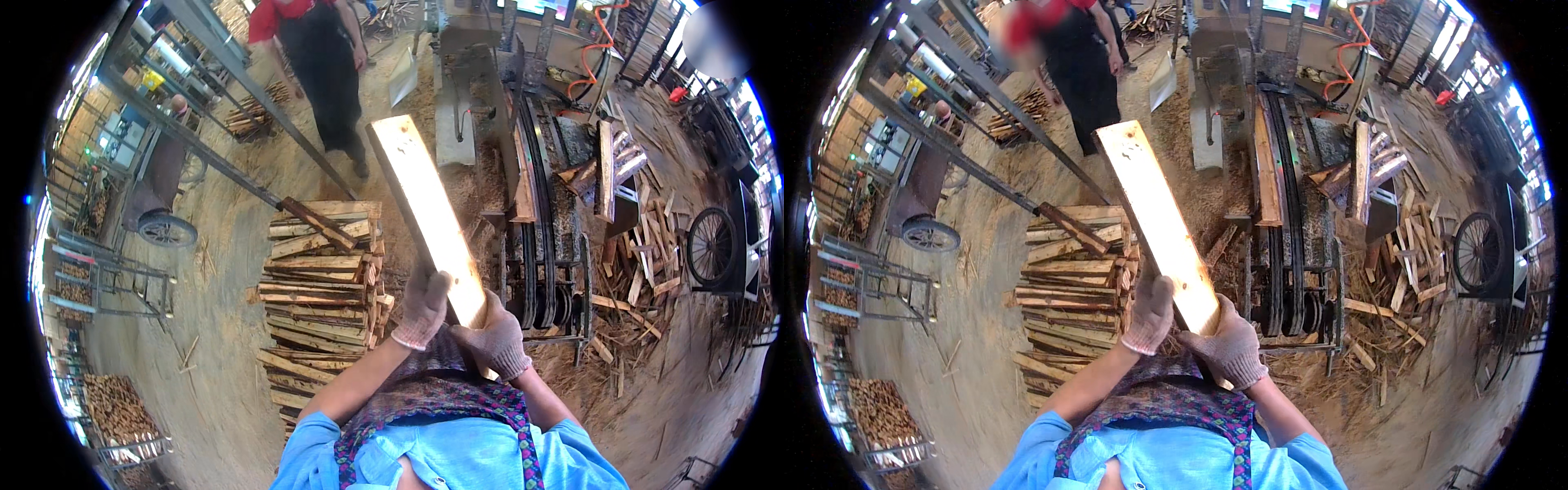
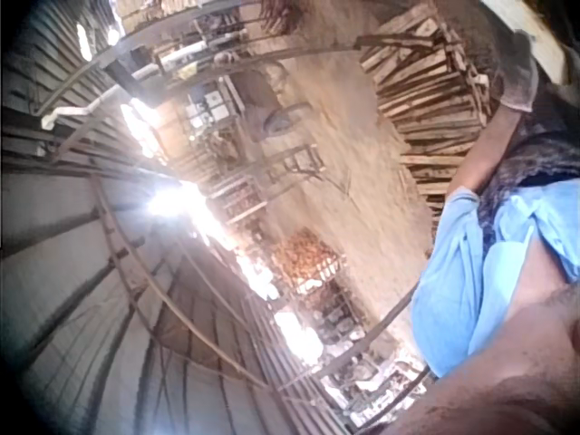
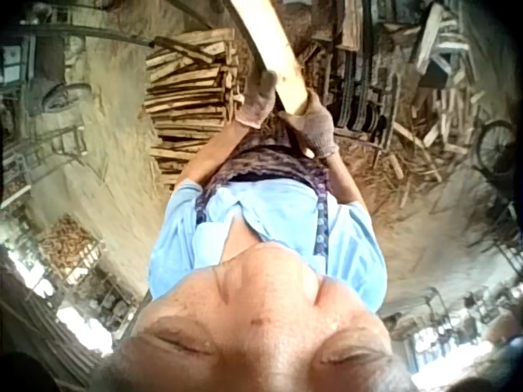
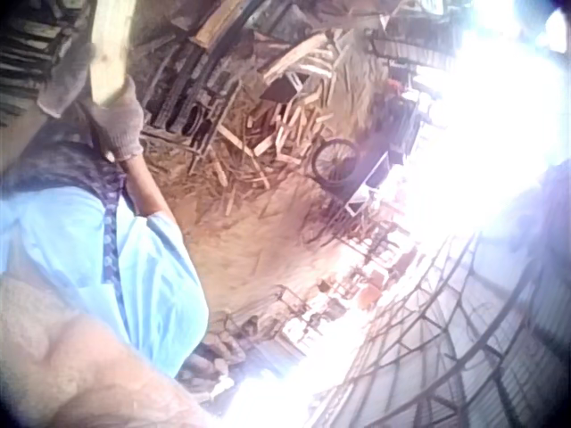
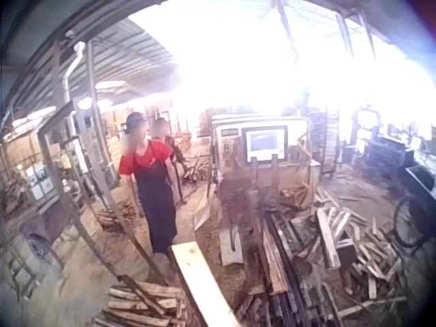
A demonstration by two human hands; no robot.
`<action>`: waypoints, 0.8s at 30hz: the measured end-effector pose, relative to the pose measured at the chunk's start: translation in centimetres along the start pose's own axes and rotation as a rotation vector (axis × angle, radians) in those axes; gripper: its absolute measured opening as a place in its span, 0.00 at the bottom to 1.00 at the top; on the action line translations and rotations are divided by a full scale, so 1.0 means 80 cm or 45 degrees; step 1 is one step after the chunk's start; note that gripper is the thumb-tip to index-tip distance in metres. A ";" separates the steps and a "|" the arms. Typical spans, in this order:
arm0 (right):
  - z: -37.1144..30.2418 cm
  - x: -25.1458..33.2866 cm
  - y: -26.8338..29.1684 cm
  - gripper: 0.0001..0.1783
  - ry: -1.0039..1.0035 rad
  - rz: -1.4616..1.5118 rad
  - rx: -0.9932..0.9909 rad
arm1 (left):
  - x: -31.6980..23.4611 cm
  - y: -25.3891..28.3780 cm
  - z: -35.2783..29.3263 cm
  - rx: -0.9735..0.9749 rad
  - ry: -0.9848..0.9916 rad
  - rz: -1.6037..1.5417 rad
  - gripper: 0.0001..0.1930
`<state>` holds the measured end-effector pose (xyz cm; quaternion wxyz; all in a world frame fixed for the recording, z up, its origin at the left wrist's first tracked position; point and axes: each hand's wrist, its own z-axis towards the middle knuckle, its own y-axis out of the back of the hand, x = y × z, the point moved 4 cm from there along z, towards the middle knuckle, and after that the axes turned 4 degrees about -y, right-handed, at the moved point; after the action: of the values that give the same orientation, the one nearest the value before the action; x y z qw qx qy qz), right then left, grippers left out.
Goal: The person repeatedly picks up wooden planks from a pile and stacks them onto a growing pile. The person wears gloves and handles the wood by hand, occasionally adjusting the stack. Another person in a red shirt is visible in the background working with wood.
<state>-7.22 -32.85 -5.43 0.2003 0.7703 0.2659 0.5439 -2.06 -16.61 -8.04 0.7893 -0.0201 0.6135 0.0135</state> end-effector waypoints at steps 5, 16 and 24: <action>-0.001 -0.041 0.035 0.42 0.030 0.812 0.180 | -0.059 -0.054 0.014 0.322 0.204 -0.274 0.39; 0.134 -0.105 0.184 0.27 -0.022 0.272 -0.791 | 0.018 0.068 -0.055 0.284 0.550 0.053 0.31; 0.436 -0.092 0.179 0.36 -0.055 -0.355 -0.454 | 0.081 0.212 -0.265 -0.353 1.210 0.133 0.24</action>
<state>26.54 -49.34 -13.72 0.4120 0.6901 0.2651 0.5327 -21.80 -0.74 -19.81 0.4104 -0.0980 0.8981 0.1236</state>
